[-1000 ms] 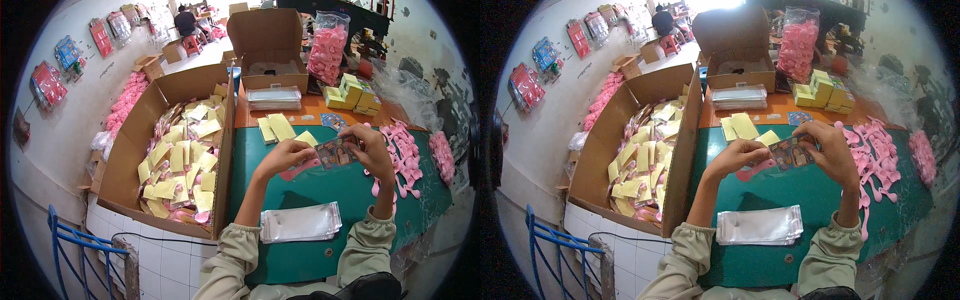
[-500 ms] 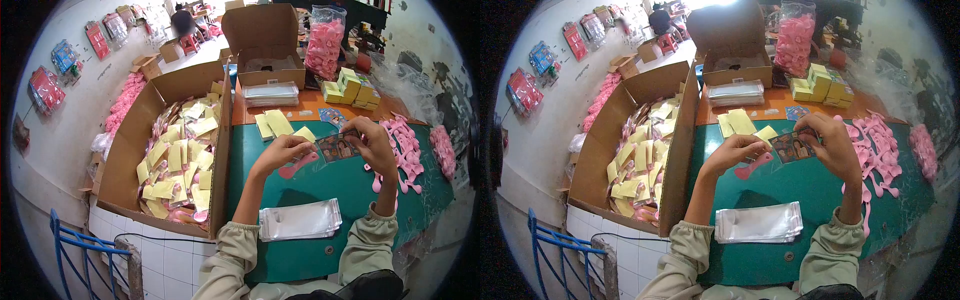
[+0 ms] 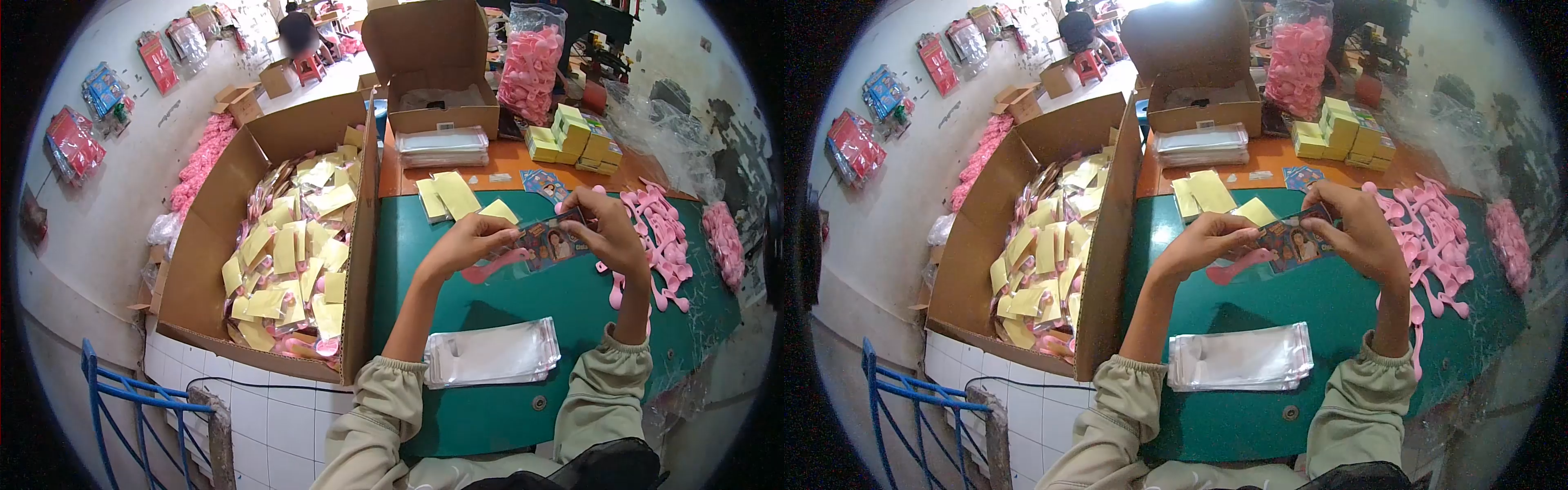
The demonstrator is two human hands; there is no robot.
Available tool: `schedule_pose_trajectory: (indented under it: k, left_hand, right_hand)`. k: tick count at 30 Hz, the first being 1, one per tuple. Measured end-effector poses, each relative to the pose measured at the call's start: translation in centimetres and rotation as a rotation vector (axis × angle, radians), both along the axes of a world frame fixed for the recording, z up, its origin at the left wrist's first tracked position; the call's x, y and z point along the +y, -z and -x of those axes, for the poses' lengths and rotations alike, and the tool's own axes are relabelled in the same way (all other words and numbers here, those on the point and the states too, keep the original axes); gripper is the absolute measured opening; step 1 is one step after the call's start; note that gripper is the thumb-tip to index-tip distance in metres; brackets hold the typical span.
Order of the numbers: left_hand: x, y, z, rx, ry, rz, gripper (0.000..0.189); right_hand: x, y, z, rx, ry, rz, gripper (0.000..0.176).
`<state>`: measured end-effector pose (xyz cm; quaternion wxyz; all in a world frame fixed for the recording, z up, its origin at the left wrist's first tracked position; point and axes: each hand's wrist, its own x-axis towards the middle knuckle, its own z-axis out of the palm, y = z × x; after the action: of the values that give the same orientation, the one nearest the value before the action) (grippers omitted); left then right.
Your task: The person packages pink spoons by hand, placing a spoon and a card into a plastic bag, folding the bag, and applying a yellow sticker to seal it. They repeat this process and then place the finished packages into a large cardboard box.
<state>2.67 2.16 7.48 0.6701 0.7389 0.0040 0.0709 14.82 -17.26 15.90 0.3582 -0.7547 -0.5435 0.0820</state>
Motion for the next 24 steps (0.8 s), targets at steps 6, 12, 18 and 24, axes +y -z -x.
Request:
schedule_pose_trajectory:
  k: [6, 12, 18, 24]
  left_hand:
    - [-0.1, 0.2, -0.2, -0.026, 0.019, -0.006, 0.030]
    - [0.3, -0.9, 0.6, 0.055, -0.084, 0.019, 0.030]
    - [0.7, -0.3, 0.3, -0.008, -0.037, -0.017, 0.031]
    - [-0.4, -0.5, 0.0, -0.046, -0.008, -0.060, 0.032]
  right_hand:
    - [0.4, 0.9, 0.0, 0.018, -0.051, 0.002, 0.014]
    - [-0.2, -0.2, -0.6, 0.413, -0.025, -0.105, 0.012]
    - [0.6, 0.8, -0.4, 0.245, -0.057, -0.017, 0.012]
    - [1.8, 1.5, 0.5, 0.025, -0.098, 0.091, 0.015]
